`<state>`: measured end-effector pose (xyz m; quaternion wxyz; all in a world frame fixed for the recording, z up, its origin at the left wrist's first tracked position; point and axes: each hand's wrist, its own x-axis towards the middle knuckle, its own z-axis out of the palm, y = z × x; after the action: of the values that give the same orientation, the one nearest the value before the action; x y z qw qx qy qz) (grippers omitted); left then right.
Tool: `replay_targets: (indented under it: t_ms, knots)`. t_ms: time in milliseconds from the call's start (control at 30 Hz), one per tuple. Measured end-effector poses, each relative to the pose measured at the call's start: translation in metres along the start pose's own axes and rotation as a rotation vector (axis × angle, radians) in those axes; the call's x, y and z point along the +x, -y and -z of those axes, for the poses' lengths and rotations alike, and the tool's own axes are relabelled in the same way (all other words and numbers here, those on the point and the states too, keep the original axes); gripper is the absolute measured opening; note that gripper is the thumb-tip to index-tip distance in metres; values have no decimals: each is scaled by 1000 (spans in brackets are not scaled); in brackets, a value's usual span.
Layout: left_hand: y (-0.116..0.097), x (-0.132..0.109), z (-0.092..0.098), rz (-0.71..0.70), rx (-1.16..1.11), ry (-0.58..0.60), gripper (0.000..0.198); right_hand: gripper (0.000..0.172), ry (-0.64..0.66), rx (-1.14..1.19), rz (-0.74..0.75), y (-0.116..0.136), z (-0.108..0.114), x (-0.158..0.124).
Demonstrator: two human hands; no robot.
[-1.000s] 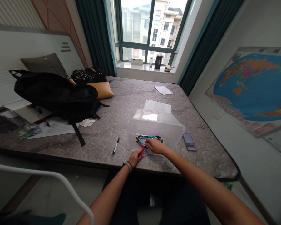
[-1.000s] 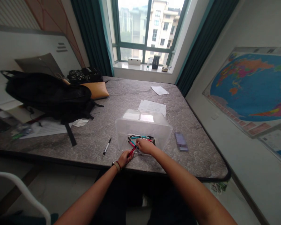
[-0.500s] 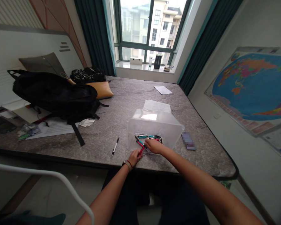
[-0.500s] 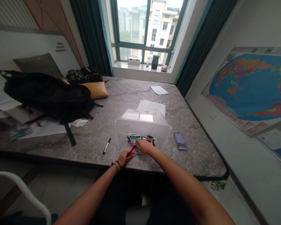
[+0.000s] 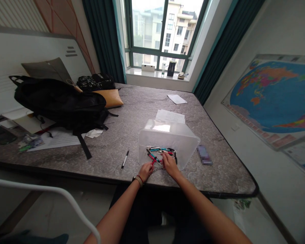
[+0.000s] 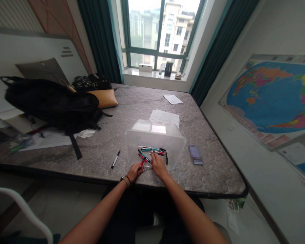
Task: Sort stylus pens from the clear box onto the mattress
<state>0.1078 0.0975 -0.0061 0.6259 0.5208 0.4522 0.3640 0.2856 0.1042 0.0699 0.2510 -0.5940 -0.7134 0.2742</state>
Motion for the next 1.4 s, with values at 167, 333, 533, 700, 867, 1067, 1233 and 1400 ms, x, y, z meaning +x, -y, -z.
replay_targets:
  t_ms: [167,333,533,700,867,1067,1233,1400]
  knots:
    - [0,2,0,15,-31,-29,31,46,-81,-173,-28,-45,-6,-51]
    - [-5,1,0,29,-34,-44,40,41,-83,-499,-98,-65,-15,-76]
    - [-12,-3,-4,43,37,-6,28,34,-100,-536,-122,-54,-17,-77]
    - [-26,-17,-12,0,197,12,24,30,-96,-521,-143,-54,-15,-79]
    - [-56,-40,-18,-131,418,-31,40,29,-106,-495,-136,-57,-17,-79]
    - [-88,-61,-18,-387,871,-1,44,28,-116,-498,-128,-57,-17,-80]
    - [-95,-77,-14,-548,1110,174,41,29,-114,-490,-129,-57,-17,-80]
    - [-94,-96,-13,-669,1309,447,41,29,-120,-490,-127,-60,-19,-80]
